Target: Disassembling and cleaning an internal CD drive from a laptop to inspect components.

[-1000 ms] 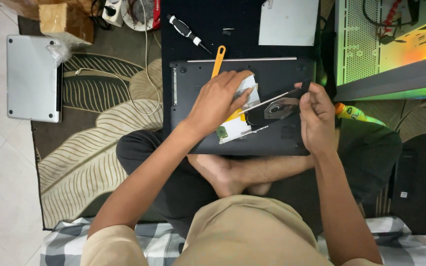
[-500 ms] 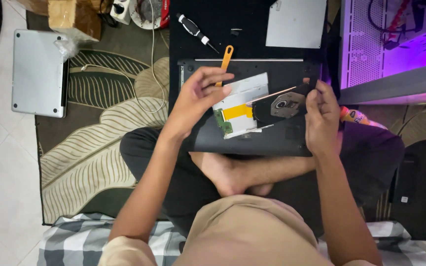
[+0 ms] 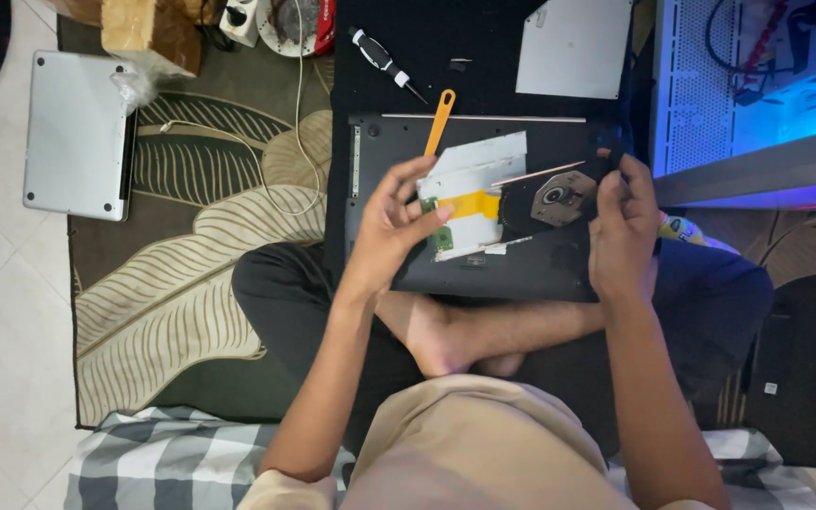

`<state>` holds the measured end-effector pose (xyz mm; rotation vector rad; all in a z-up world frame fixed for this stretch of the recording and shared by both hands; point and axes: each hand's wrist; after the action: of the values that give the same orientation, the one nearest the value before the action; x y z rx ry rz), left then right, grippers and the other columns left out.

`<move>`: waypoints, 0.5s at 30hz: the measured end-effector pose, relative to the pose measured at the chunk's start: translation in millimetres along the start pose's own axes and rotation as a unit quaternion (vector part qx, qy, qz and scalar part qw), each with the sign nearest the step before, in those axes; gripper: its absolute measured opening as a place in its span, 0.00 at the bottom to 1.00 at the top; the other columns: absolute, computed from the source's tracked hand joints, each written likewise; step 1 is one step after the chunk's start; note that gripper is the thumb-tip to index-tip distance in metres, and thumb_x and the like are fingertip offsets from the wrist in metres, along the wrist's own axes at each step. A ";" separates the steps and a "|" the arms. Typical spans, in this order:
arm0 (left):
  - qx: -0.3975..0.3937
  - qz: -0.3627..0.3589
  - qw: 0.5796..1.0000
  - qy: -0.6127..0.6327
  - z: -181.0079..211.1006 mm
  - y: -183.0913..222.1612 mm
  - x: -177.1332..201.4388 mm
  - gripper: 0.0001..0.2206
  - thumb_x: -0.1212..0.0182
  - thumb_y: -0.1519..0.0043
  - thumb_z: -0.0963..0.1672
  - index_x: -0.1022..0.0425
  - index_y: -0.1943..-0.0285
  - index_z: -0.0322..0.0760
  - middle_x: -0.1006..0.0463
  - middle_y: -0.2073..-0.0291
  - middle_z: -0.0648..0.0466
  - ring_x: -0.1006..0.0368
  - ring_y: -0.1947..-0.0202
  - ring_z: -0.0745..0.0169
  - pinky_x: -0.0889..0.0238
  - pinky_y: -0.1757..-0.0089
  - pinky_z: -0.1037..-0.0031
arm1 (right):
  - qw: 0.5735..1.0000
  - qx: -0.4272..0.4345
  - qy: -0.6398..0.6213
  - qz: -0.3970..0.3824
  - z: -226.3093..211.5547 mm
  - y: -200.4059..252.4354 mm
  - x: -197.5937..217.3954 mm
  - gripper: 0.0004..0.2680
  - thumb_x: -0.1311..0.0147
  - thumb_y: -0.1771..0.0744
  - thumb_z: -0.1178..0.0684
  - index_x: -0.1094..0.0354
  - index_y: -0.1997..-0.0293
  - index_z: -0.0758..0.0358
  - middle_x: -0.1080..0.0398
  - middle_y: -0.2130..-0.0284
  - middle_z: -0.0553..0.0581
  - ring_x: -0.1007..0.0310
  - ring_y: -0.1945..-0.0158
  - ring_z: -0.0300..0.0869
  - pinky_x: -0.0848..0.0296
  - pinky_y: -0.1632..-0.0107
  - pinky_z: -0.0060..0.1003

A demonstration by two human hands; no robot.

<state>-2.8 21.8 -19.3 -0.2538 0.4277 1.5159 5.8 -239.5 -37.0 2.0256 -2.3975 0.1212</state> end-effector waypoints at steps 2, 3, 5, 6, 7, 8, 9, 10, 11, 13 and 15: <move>-0.001 0.000 1.000 -0.006 -7.4 2.7 -6.3 0.29 0.31 0.43 0.35 0.34 0.31 0.32 0.25 0.44 0.44 0.23 0.49 0.58 0.26 0.50 0.68 | 1.000 0.002 -0.001 -0.002 -0.9 1.5 -1.0 0.12 0.59 0.24 0.49 0.40 0.35 0.59 0.31 0.43 0.66 0.31 0.37 0.55 0.36 0.34 0.55; -0.002 -0.001 1.000 -0.012 -11.2 3.7 -9.5 0.27 0.31 0.42 0.35 0.33 0.32 0.31 0.23 0.46 0.45 0.22 0.51 0.58 0.26 0.51 0.68 | 1.000 0.005 -0.001 -0.003 -1.4 2.1 -1.3 0.12 0.59 0.25 0.48 0.39 0.35 0.59 0.31 0.44 0.67 0.31 0.38 0.54 0.35 0.34 0.55; -0.004 -0.003 1.000 -0.017 -16.4 4.9 -10.5 0.25 0.34 0.39 0.36 0.33 0.32 0.32 0.22 0.49 0.43 0.22 0.52 0.57 0.25 0.52 0.68 | 1.000 0.008 -0.001 -0.003 -1.9 2.1 -1.1 0.12 0.58 0.25 0.46 0.39 0.35 0.58 0.30 0.45 0.67 0.30 0.39 0.54 0.34 0.35 0.55; -0.008 -0.005 1.000 -0.022 -18.5 4.5 -10.8 0.22 0.37 0.36 0.37 0.33 0.31 0.33 0.20 0.52 0.42 0.22 0.53 0.57 0.25 0.53 0.68 | 1.000 0.013 -0.002 -0.004 -2.3 1.1 -1.5 0.13 0.58 0.25 0.45 0.39 0.35 0.58 0.30 0.46 0.67 0.29 0.40 0.54 0.33 0.36 0.55; -0.009 -0.006 1.000 -0.022 -20.6 3.5 -9.0 0.22 0.37 0.36 0.37 0.33 0.31 0.33 0.20 0.52 0.42 0.22 0.53 0.57 0.25 0.53 0.68 | 1.000 0.015 -0.002 -0.003 -2.3 0.6 -2.1 0.13 0.58 0.25 0.45 0.39 0.35 0.58 0.30 0.46 0.67 0.29 0.40 0.54 0.33 0.36 0.55; -0.011 0.000 1.000 -0.019 -23.6 3.1 -7.7 0.22 0.38 0.35 0.37 0.33 0.31 0.33 0.20 0.53 0.42 0.22 0.54 0.59 0.25 0.54 0.69 | 1.000 0.016 0.000 0.001 -2.2 0.9 -1.8 0.13 0.58 0.25 0.44 0.39 0.35 0.58 0.29 0.47 0.68 0.29 0.40 0.53 0.32 0.36 0.55; -0.013 0.005 1.000 -0.016 -26.7 2.5 -6.3 0.22 0.38 0.34 0.38 0.34 0.31 0.32 0.19 0.55 0.41 0.22 0.56 0.61 0.25 0.54 0.69 | 1.000 0.017 0.003 0.004 -2.0 1.1 -1.5 0.14 0.58 0.25 0.44 0.40 0.35 0.59 0.29 0.48 0.68 0.28 0.41 0.53 0.32 0.36 0.54; -0.012 0.004 1.000 -0.015 -22.8 2.9 -8.3 0.22 0.38 0.34 0.38 0.34 0.31 0.32 0.19 0.55 0.41 0.22 0.56 0.61 0.25 0.54 0.69 | 1.000 0.017 0.004 0.006 -2.2 1.6 -0.1 0.14 0.58 0.25 0.44 0.40 0.35 0.59 0.29 0.48 0.68 0.28 0.41 0.53 0.32 0.36 0.54; -0.019 0.013 1.000 -0.003 -18.9 3.3 -10.2 0.22 0.38 0.35 0.38 0.34 0.31 0.32 0.19 0.55 0.42 0.22 0.56 0.62 0.25 0.54 0.70 | 1.000 0.017 0.007 0.011 -2.5 2.1 1.1 0.14 0.58 0.25 0.43 0.40 0.35 0.59 0.29 0.50 0.68 0.28 0.42 0.53 0.31 0.37 0.54; -0.026 0.022 0.999 0.007 -13.8 2.9 -11.3 0.21 0.38 0.35 0.38 0.34 0.31 0.32 0.19 0.56 0.43 0.22 0.56 0.62 0.25 0.54 0.70 | 1.000 0.019 0.010 0.016 2.9 0.0 1.7 0.15 0.58 0.25 0.42 0.40 0.35 0.60 0.28 0.51 0.69 0.27 0.44 0.53 0.30 0.37 0.54; -0.022 0.023 0.999 0.020 -13.5 5.1 -13.1 0.21 0.38 0.34 0.38 0.34 0.32 0.31 0.19 0.57 0.41 0.21 0.57 0.61 0.24 0.55 0.70 | 0.999 0.039 0.028 0.011 12.8 -1.7 4.7 0.16 0.57 0.24 0.43 0.42 0.34 0.64 0.29 0.51 0.72 0.27 0.44 0.55 0.30 0.39 0.55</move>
<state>-9.3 4.6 -25.5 -0.3123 0.4349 1.5680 7.4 -245.2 -49.4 1.9981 -2.4187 0.2734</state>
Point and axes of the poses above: each hand's wrist, its own y-axis away from the middle knuckle, its own x-axis out of the back of the hand, z = x × y
